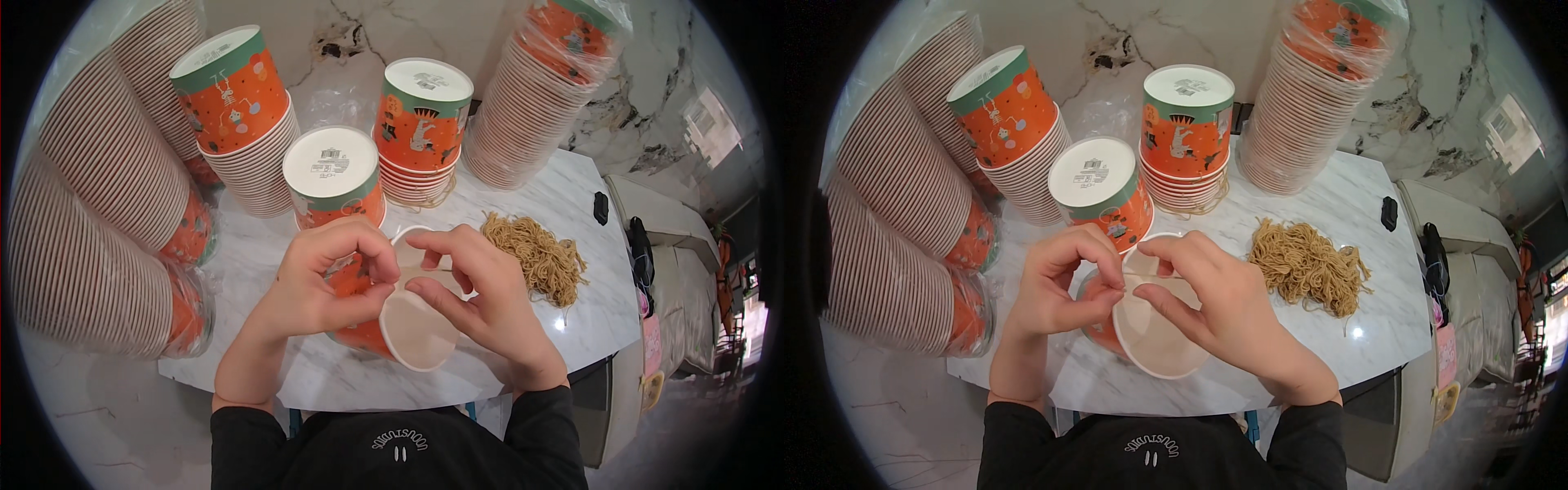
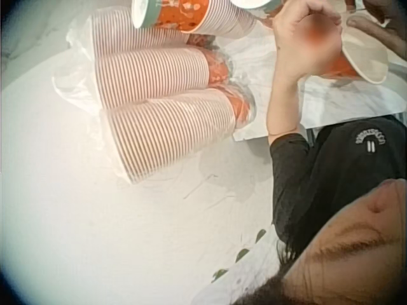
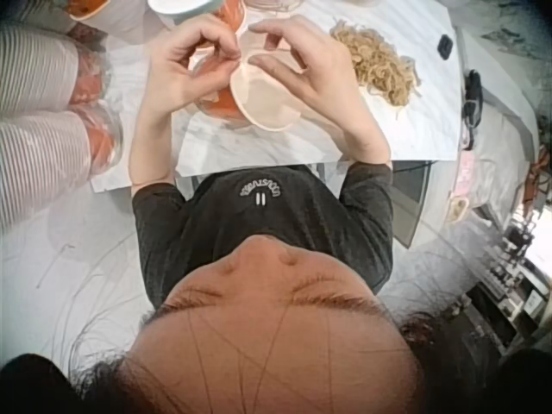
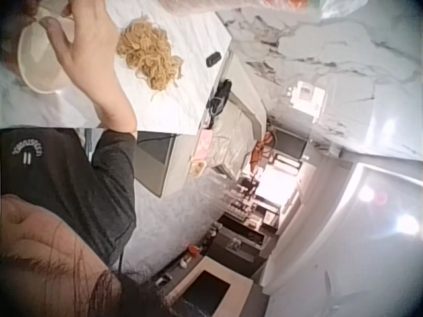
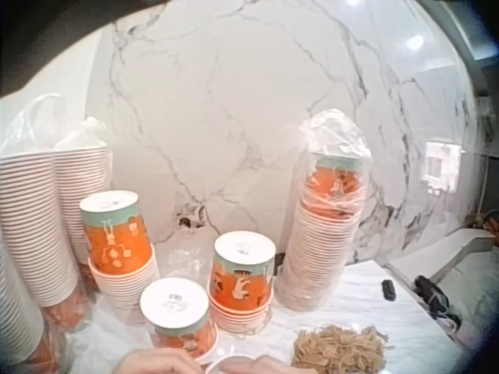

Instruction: Attaching thin string handles to pre-punched paper cups in a packaging or assembly setting.

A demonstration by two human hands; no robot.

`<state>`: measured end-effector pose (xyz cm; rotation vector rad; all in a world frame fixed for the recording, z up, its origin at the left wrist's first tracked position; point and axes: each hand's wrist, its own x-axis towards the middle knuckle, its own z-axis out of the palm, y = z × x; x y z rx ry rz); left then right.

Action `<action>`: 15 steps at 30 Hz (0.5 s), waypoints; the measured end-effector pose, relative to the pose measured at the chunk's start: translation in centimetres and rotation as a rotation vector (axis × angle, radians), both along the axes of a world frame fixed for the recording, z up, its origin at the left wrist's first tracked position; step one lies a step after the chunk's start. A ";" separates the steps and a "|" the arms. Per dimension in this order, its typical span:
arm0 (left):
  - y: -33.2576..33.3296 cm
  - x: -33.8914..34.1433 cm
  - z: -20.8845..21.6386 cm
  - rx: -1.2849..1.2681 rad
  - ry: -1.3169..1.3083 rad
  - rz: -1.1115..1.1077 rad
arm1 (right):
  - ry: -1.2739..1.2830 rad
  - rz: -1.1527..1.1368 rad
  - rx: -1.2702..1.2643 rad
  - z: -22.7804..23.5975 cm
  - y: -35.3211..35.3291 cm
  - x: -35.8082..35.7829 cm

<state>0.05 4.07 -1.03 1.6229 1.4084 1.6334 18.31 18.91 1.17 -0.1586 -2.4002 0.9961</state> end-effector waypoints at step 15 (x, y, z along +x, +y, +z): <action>1.3 2.5 -2.4 -0.135 -0.465 -0.259 | 0.109 0.244 -0.426 -0.6 0.5 0.8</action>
